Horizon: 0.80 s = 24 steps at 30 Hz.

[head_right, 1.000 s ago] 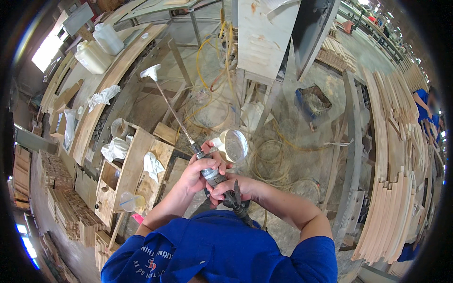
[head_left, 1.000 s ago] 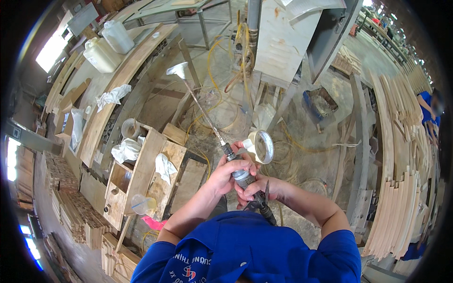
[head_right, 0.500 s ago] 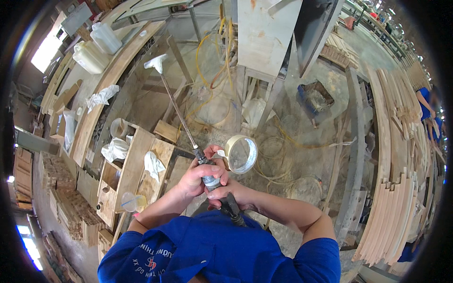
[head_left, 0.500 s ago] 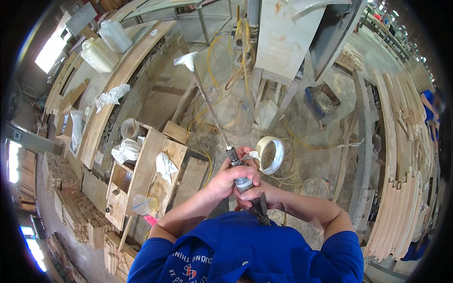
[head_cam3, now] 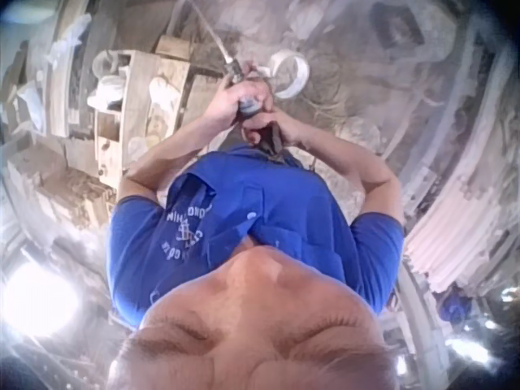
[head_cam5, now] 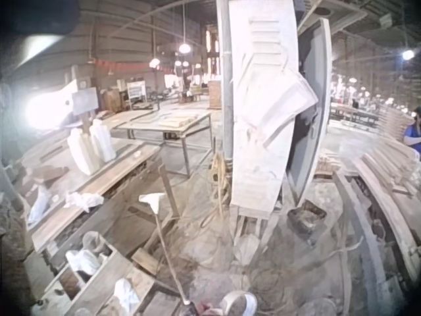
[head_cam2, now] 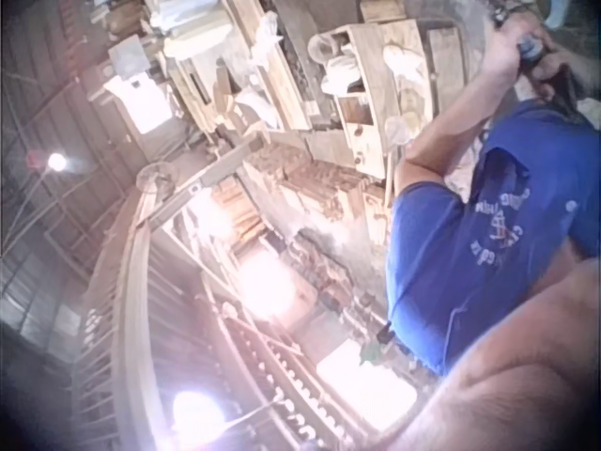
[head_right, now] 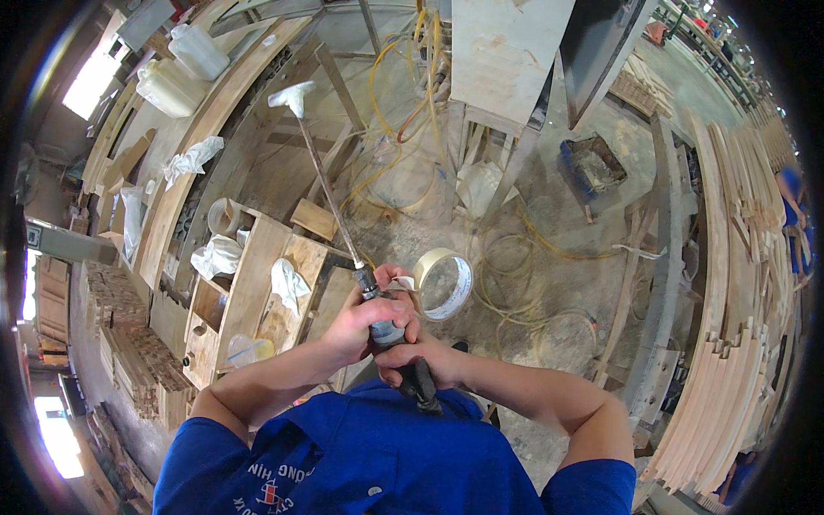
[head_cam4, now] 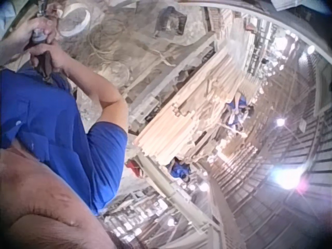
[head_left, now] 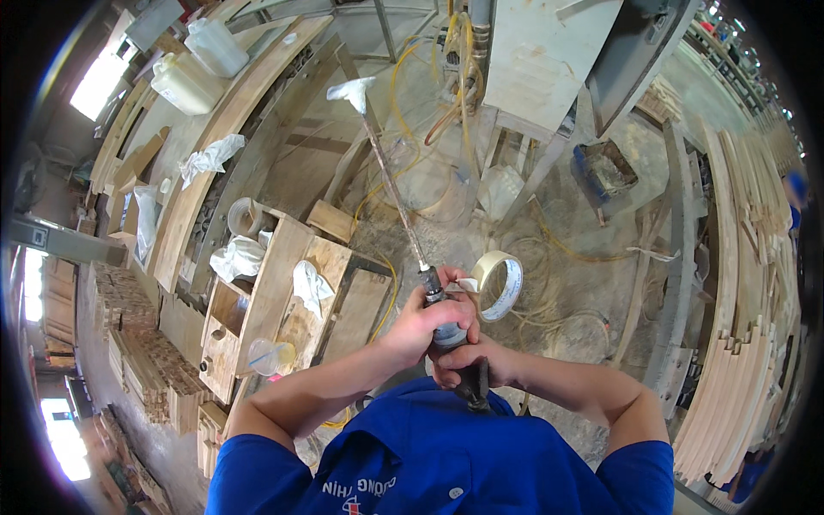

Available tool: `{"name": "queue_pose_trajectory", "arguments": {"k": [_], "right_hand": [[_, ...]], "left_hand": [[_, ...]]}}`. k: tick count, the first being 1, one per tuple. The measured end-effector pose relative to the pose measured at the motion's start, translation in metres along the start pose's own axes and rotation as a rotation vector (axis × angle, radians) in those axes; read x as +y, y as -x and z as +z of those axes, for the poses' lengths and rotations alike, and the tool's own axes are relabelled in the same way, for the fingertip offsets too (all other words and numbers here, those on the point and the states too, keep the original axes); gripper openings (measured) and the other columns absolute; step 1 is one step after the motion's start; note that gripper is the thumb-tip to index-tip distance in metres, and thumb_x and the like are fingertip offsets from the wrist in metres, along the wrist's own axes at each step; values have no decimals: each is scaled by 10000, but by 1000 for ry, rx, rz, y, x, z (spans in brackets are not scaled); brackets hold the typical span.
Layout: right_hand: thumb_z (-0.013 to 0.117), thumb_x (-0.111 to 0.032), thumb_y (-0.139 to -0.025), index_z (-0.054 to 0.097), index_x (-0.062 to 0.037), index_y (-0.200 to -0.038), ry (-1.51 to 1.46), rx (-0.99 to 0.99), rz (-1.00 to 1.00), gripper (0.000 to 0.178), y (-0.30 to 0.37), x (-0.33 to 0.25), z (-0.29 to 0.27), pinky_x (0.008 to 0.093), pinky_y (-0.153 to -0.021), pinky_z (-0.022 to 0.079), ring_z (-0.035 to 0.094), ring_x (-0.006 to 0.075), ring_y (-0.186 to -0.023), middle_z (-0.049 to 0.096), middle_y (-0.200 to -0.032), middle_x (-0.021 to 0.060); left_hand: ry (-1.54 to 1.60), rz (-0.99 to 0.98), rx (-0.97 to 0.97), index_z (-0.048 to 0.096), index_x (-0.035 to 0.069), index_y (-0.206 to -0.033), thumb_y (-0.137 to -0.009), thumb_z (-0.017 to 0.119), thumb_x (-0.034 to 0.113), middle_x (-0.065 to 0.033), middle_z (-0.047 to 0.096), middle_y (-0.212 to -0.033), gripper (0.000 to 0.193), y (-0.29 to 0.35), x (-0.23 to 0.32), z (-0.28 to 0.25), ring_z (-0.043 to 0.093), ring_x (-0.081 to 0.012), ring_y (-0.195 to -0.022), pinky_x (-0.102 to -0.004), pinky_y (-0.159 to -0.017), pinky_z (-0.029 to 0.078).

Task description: The person uses a pneumatic drill to fasten wooden pieces together. They wipe their hands with a cloth and then wrap the drill's air hose with tape. Finally, they pick up and inspect several finished wooden chair legs.

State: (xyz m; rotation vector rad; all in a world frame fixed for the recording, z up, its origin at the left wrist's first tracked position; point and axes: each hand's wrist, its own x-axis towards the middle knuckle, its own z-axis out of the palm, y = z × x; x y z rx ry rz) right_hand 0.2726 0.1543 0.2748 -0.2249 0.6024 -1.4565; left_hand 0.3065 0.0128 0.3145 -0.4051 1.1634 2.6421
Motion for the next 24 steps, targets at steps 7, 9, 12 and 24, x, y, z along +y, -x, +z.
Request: {"name": "queue_pose_trajectory", "arguments": {"k": [7,9,12,24], "right_hand": [[582,-288,-802,502,-72,-817,-236,-113,53,230,-4,-9,-33,308,-602,420,502,165,-622,520,-638,53],[599,-439,-776,526,-55,-917,-356,-264,5,416,-6,-5,-71,364,-653,467,558,223,-705,566,-724,101],[563,-575,-776,540,-28,-1010,-232,28,-96,596,9,-11,-70,481,-713,498,600,301,-844,600,-847,160],[226,-859,-693,487,103,-1141,-371,6,-221,1093,29,26,-128,477,-536,545,594,396,-909,588,-1001,247]], "left_hand": [[10,-68,154,367,24,-1045,-730,630,124,-92,544,-705,422,-39,-8,-9,587,-217,-593,-341,-534,491],[2,-43,182,444,49,-943,-759,614,154,-75,541,-705,272,-58,-22,-12,594,-209,-627,-336,-569,497],[-18,-130,237,508,63,-810,-789,610,225,-64,563,-715,193,-73,-30,-8,589,-199,-628,-330,-590,499],[199,-248,318,552,62,-710,-751,342,738,-91,584,-678,709,-92,-68,-14,500,-204,-467,-306,-363,346]]}}
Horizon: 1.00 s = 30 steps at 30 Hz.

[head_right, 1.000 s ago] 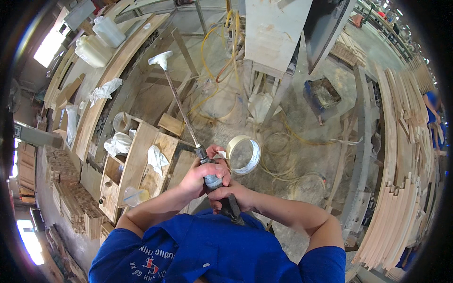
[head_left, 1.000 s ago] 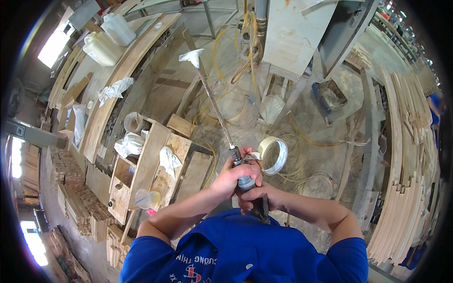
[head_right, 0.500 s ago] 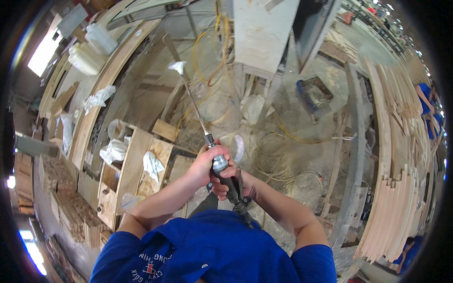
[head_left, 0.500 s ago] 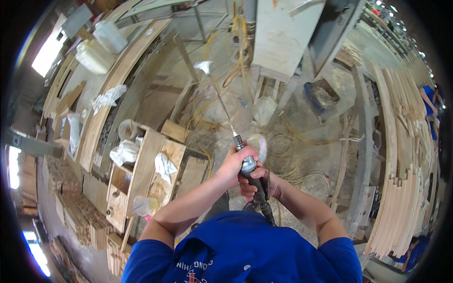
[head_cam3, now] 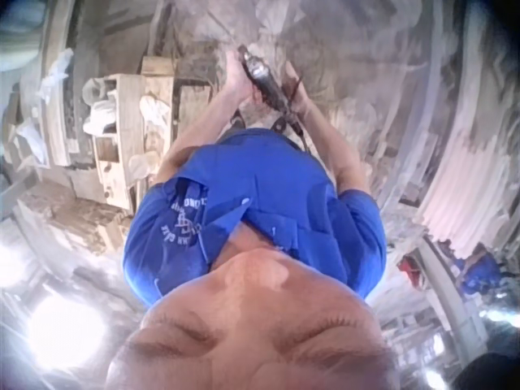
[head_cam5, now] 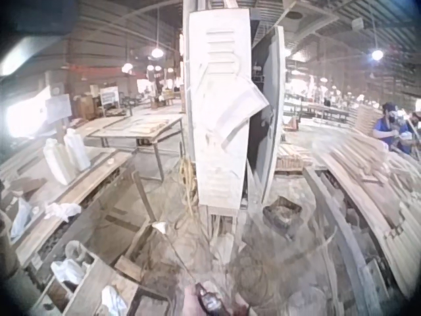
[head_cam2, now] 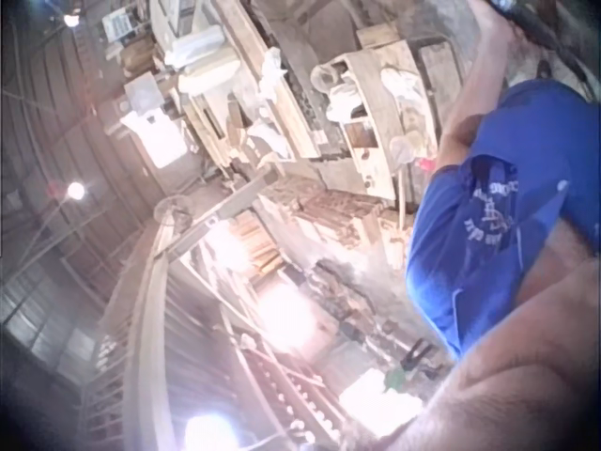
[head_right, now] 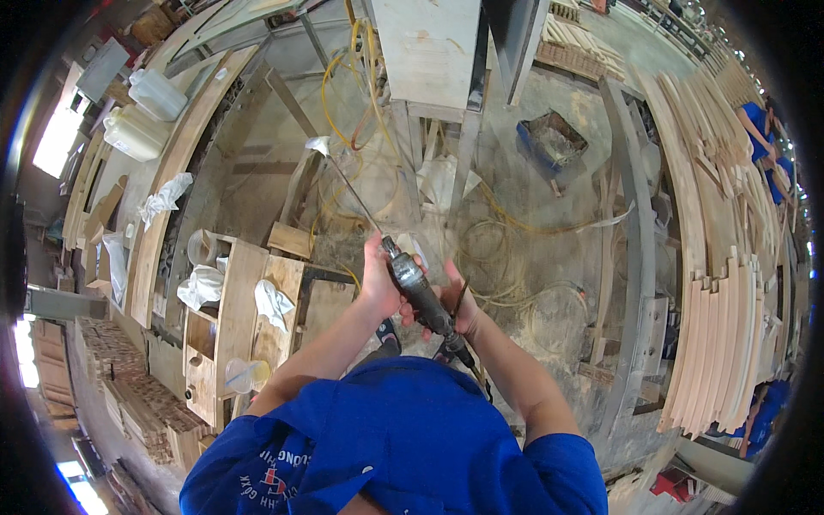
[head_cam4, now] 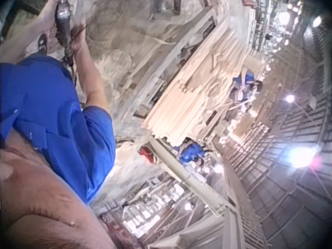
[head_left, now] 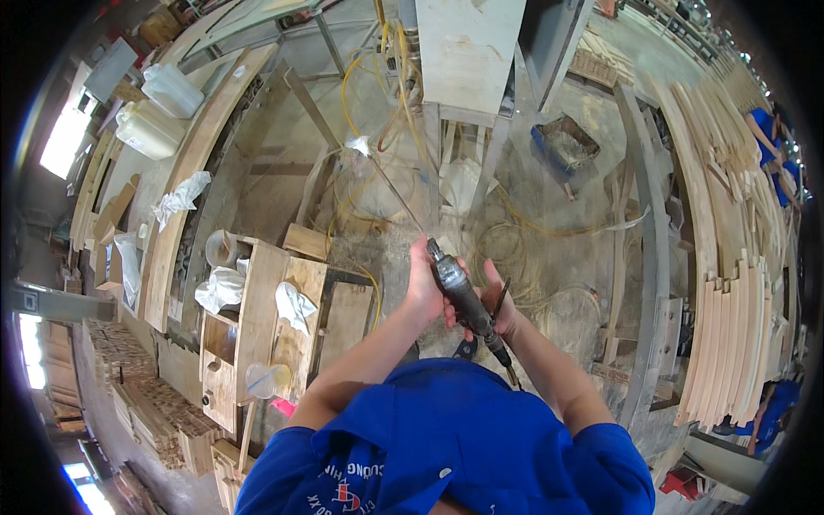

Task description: The person uses a pneumatic drill to fasten wooden pieces together. They wipe their hands with a cloth and then wrap the drill's air hose with tape. Finally, they pick up and inspect several finished wooden chair legs.

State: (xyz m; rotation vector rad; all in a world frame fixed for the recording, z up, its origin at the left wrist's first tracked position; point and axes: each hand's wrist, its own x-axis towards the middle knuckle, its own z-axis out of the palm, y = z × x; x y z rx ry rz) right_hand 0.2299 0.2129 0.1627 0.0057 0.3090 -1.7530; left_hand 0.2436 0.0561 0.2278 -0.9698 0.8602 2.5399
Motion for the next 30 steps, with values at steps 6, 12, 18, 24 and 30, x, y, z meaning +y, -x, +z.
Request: {"name": "queue_pose_trajectory", "arguments": {"k": [6,12,18,24,30], "right_hand": [[198,-842,-719,489,108,-1124,0,-93,24,1072,-10,-3,2,464,-511,546,612,383,-862,603,-934,238],[168,-848,-712,496,122,-1067,-6,-27,64,1083,-23,-4,13,448,-473,545,631,391,-752,606,-852,259],[133,-851,-708,501,109,-1054,42,-6,89,1084,-33,-3,18,442,-460,538,637,370,-723,610,-830,252],[140,-840,-725,529,85,-1067,149,-75,123,1061,-35,-5,19,418,-507,542,627,346,-810,617,-861,232],[164,-828,-739,530,76,-1079,140,-47,142,1033,-35,-7,18,422,-537,546,631,339,-825,624,-875,220]], "left_hand": [[-5,138,20,495,11,-924,-765,236,772,-100,583,-713,820,12,6,5,558,-216,-548,-286,-336,331],[3,203,-30,340,51,-1116,-746,245,808,-89,581,-803,848,18,14,-8,593,-221,-706,-283,-383,370],[49,229,-41,347,93,-1084,-723,284,830,-98,575,-813,823,25,17,-18,593,-245,-758,-300,-437,412],[136,256,-86,363,119,-1041,-719,324,826,-114,575,-819,778,24,14,-29,593,-282,-779,-321,-493,449],[149,247,-121,392,137,-1001,-717,325,827,-119,582,-826,749,22,14,-32,602,-290,-790,-327,-499,451]]}}
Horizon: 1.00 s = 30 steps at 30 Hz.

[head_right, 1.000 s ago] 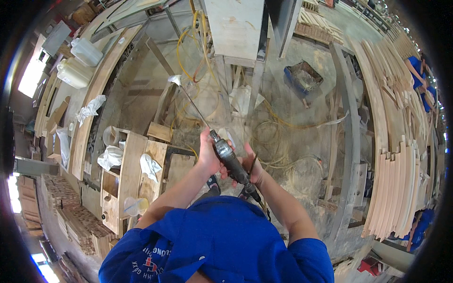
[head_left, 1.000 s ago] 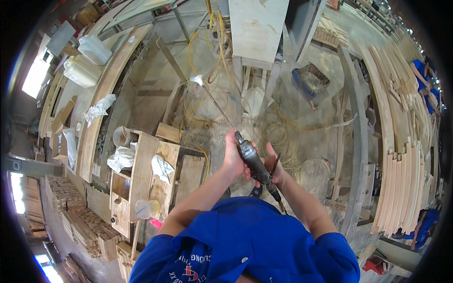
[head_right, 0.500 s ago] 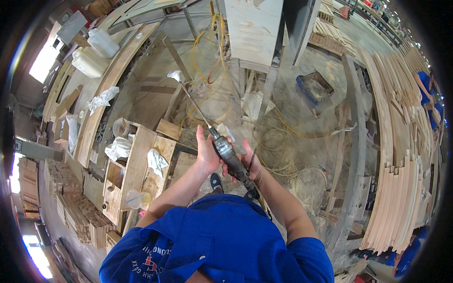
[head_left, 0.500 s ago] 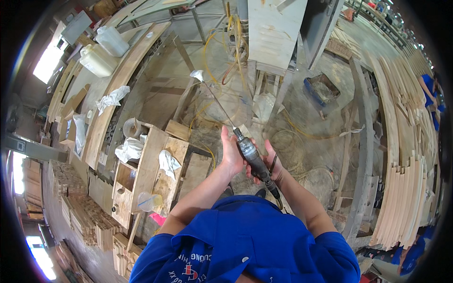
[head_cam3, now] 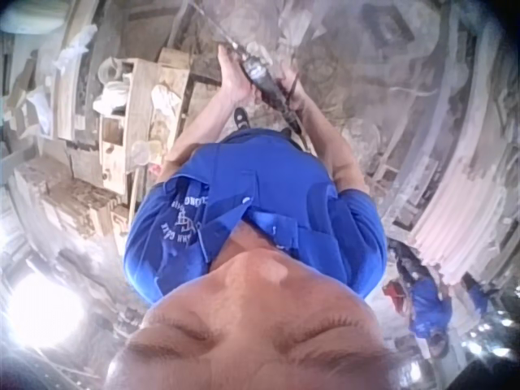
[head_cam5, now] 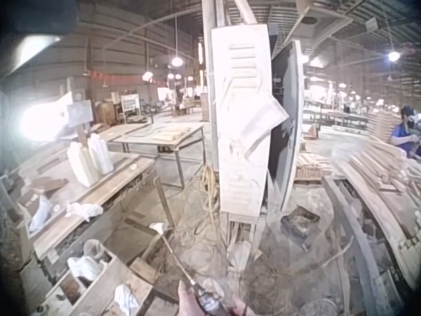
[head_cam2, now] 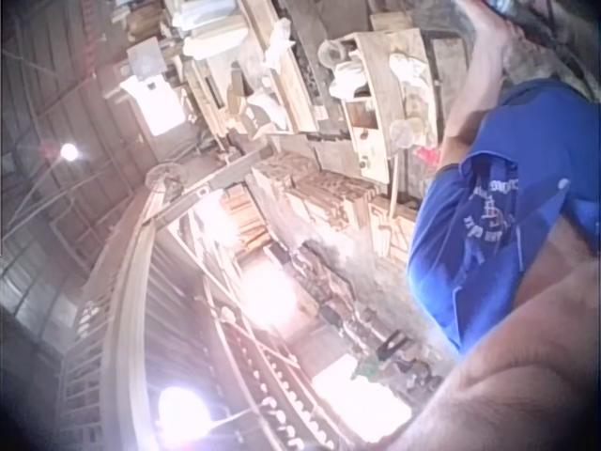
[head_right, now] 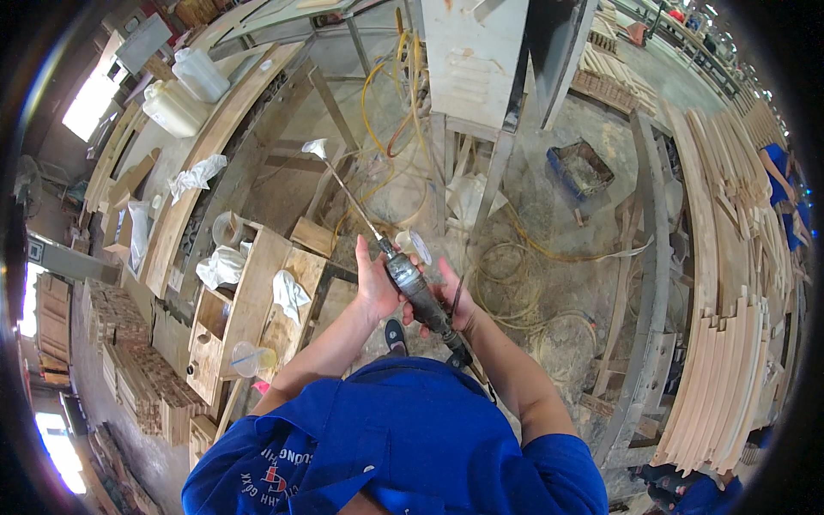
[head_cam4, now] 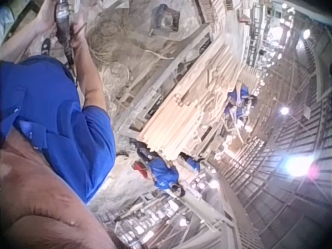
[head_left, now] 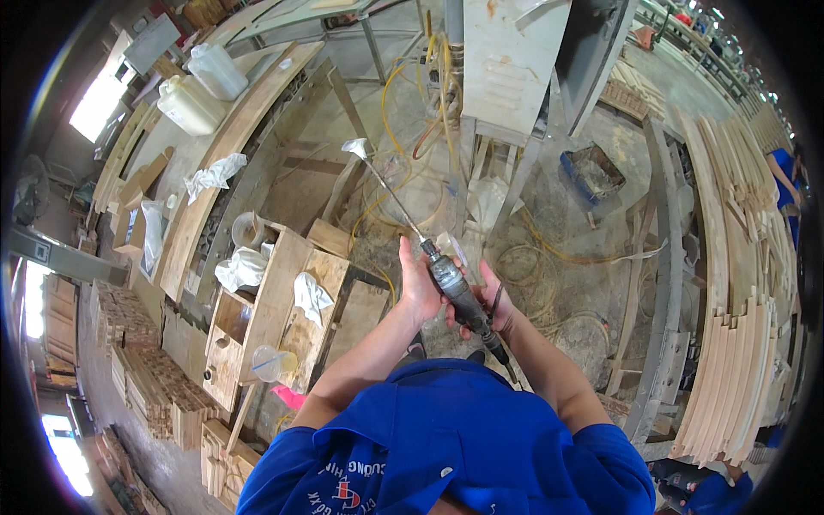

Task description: The person uses a pneumatic drill to fasten wooden pieces together. They wipe their hands with a cloth and then wrap the drill's air hose with tape. Finally, they pick up and inspect several finished wooden chair legs.

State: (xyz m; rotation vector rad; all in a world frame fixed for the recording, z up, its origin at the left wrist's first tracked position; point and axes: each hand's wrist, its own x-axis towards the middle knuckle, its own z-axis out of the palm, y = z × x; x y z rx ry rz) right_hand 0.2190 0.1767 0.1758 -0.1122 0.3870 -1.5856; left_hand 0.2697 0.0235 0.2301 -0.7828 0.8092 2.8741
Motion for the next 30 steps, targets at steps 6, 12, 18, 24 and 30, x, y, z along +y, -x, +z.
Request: {"name": "queue_pose_trajectory", "arguments": {"k": [6,12,18,24,30], "right_hand": [[194,-814,-751,523,75,-1104,12,12,-5,1011,4,-3,-4,454,-594,550,628,348,-849,625,-903,220],[313,-696,-831,525,74,-1106,-112,179,-23,845,5,-1,22,549,-889,444,606,367,-941,629,-930,215],[348,-464,-926,533,39,-1090,77,64,-60,560,7,-1,7,468,-847,469,621,328,-867,637,-858,173],[383,-438,-928,514,-3,-1092,327,179,-136,483,13,-6,9,389,-693,498,609,254,-672,606,-771,135],[449,-382,-918,432,-68,-1162,393,274,-204,397,27,-23,10,282,-554,489,591,168,-612,606,-784,125]], "left_hand": [[1,-31,-13,407,139,-981,-720,329,823,-122,585,-821,736,-4,0,1,602,-294,-786,-339,-515,459],[29,-35,43,380,153,-1011,-722,283,834,-103,592,-797,745,-10,-2,-1,613,-264,-756,-293,-375,377],[-2,-76,-53,432,170,-987,-751,318,797,-113,585,-838,680,-8,-1,5,595,-274,-743,-341,-472,427],[-536,71,246,499,149,-1082,-852,409,606,-59,550,-968,520,-25,-5,-34,498,-234,-972,-407,-775,395],[-1665,912,253,550,104,-986,-832,629,217,-42,543,-1007,207,-20,-2,-98,482,-173,-951,-348,-824,398]]}}
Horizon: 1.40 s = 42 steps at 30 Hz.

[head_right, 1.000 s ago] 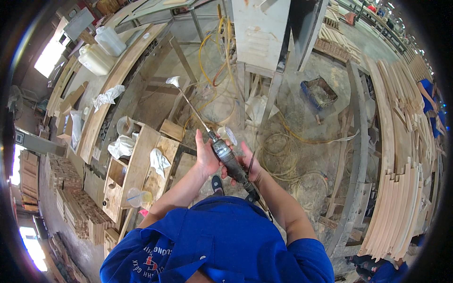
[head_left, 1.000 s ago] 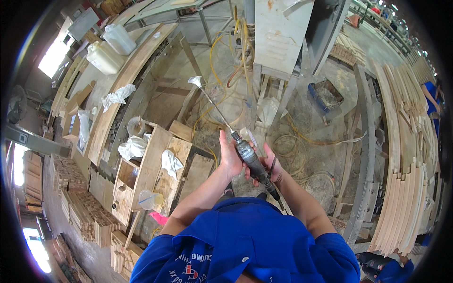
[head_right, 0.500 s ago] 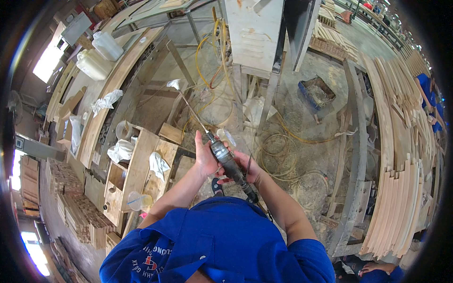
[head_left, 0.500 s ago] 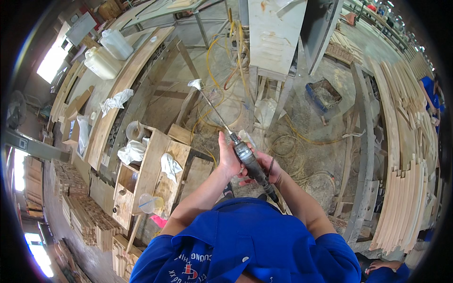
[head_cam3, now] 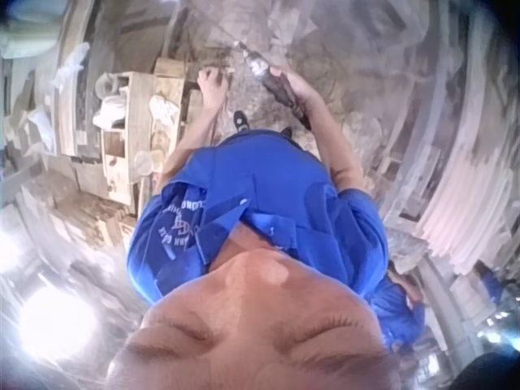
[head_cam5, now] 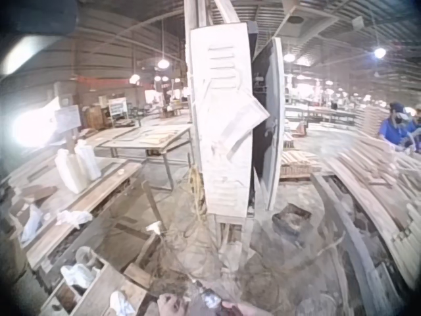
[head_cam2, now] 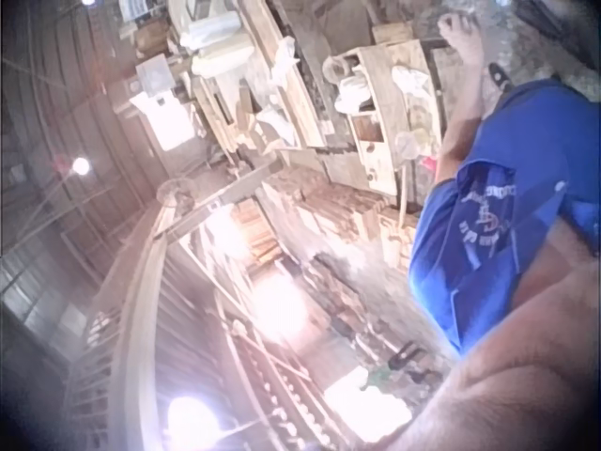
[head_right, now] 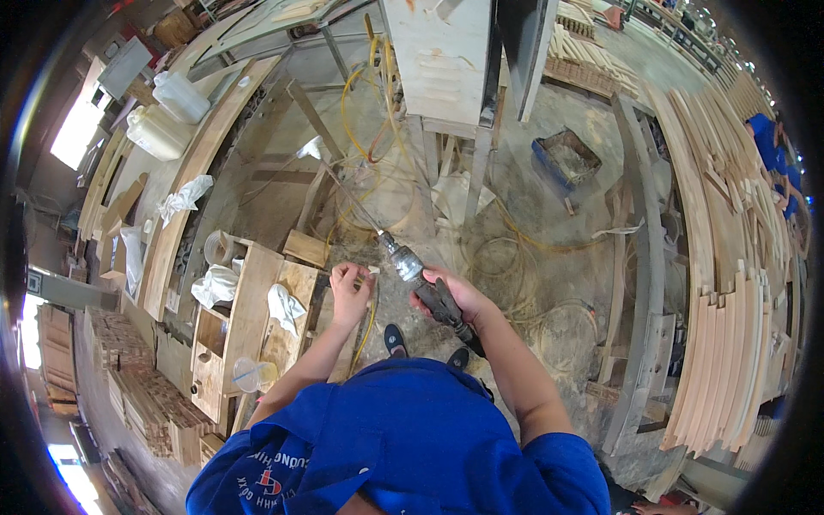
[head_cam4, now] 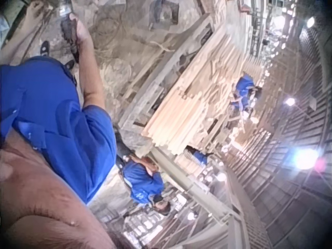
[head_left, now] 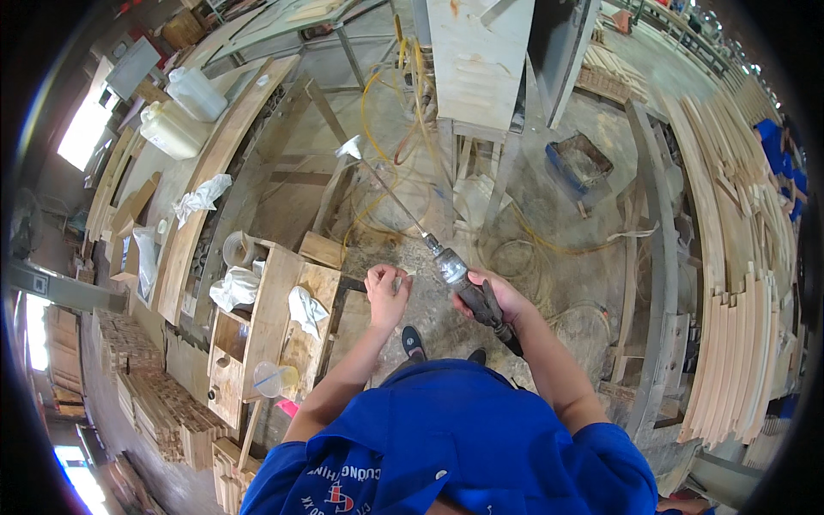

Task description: The person uses a pneumatic drill to fasten wooden pieces together. They wipe their hands with a cloth and then wrap the drill's air hose with tape. Finally, they pick up and inspect several finished wooden chair legs.

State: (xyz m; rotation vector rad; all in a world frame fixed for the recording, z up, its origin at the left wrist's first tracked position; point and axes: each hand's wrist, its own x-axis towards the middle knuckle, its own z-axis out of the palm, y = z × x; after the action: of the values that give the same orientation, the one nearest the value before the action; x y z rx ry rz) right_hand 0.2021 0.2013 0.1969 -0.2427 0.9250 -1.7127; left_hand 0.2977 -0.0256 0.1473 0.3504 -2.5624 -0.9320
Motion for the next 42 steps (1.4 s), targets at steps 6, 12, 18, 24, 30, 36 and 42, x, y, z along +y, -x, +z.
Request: {"name": "queue_pose_trajectory", "arguments": {"k": [6,12,18,24,30,36,42], "right_hand": [[278,-522,-934,514,-45,-1068,-164,116,4,548,1,5,-1,264,-506,477,587,173,-561,621,-769,119],[233,-541,-934,526,-57,-1027,-92,173,33,574,2,20,-7,259,-474,457,567,166,-519,615,-728,100],[208,-554,-928,529,-55,-996,-64,214,45,596,3,26,-5,265,-466,445,561,172,-517,609,-709,100],[198,-580,-920,518,-61,-1012,-87,192,70,616,5,31,-6,276,-479,448,567,180,-528,608,-722,113],[206,-584,-918,499,-58,-1048,-80,180,58,615,4,35,0,275,-489,442,572,178,-542,607,-731,113],[363,-521,-897,470,-49,-1104,34,192,16,526,6,40,-6,264,-503,441,575,159,-556,609,-749,105],[546,-425,-822,435,-32,-1169,115,180,-51,536,5,37,7,249,-559,461,584,143,-609,608,-814,97]], "left_hand": [[996,-392,-406,505,59,-990,-901,544,98,-52,560,-1034,105,3,27,-7,587,-130,-783,-243,-658,495],[1097,-474,-531,486,42,-1005,-890,546,90,-57,554,-943,139,-3,50,-13,584,-134,-755,-256,-583,517],[1056,-539,-598,522,40,-934,-876,584,113,-24,556,-783,112,-11,59,-20,523,-70,-618,-196,-449,402],[862,-574,-573,563,53,-864,-852,639,166,20,549,-699,138,-17,58,-20,509,-50,-594,-189,-449,379],[793,-397,-550,587,44,-900,-847,643,164,20,572,-728,142,-15,55,-16,504,-44,-574,-193,-514,400],[737,-587,-644,605,41,-876,-816,673,164,18,584,-739,153,-20,57,-32,533,-58,-625,-205,-575,431],[410,-223,-502,625,14,-793,-787,702,201,-13,572,-692,203,-15,58,-23,518,-91,-584,-231,-546,416]]}}
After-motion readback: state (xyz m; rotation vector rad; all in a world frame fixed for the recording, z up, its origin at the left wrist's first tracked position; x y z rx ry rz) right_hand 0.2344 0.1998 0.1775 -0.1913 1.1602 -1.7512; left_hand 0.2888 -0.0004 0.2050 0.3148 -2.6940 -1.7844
